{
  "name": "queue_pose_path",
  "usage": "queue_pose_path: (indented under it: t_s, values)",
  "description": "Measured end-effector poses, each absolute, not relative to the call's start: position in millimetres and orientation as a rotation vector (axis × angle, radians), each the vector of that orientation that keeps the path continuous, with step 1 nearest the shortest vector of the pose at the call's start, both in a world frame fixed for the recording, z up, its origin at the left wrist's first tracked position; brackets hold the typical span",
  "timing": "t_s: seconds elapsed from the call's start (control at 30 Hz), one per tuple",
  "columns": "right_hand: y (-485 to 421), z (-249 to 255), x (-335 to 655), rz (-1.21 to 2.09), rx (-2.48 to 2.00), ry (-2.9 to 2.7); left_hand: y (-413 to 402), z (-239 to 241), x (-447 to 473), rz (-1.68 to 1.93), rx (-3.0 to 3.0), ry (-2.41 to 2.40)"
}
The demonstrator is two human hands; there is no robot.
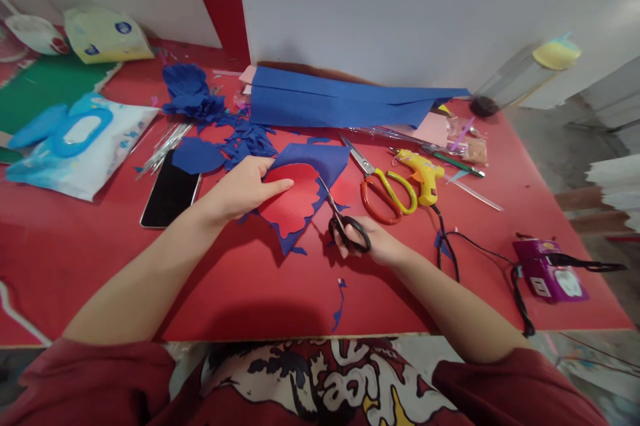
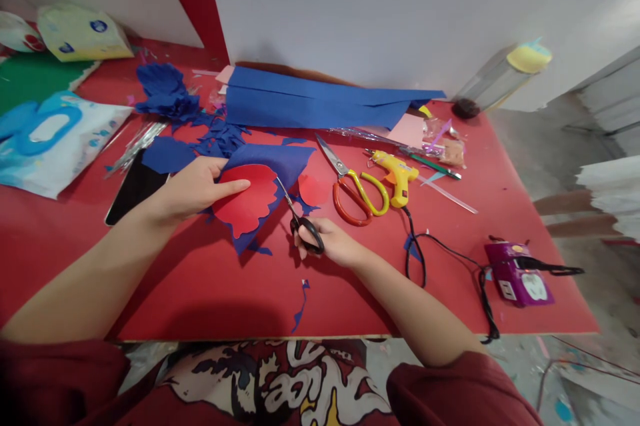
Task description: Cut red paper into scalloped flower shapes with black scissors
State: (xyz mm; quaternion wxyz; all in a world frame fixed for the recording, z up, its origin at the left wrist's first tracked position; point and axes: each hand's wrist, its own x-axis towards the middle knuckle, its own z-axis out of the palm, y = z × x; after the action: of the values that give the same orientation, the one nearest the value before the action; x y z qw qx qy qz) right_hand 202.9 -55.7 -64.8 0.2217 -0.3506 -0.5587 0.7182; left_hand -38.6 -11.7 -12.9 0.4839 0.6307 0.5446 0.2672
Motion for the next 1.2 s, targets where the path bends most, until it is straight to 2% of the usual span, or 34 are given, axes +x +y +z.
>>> queue_pose_path:
  t_s: [0.3, 0.57, 1.2]
  values:
    - [-56.6, -69.1, 200.8, 2.049, -0.795, -1.526, -13.8, -11.2, -35.0, 0.644, 1.413, 1.277]
    - [-58.1, -67.9, 199.3, 2.156, -0.72, -1.418, -13.3, -15.8, -39.3, 0.578, 1.55, 1.207]
    - [-59.0, -71.7, 199.5, 2.082, -0.737, -1.486, -16.5, -12.7, -32.9, 0.603, 1.482, 1.222]
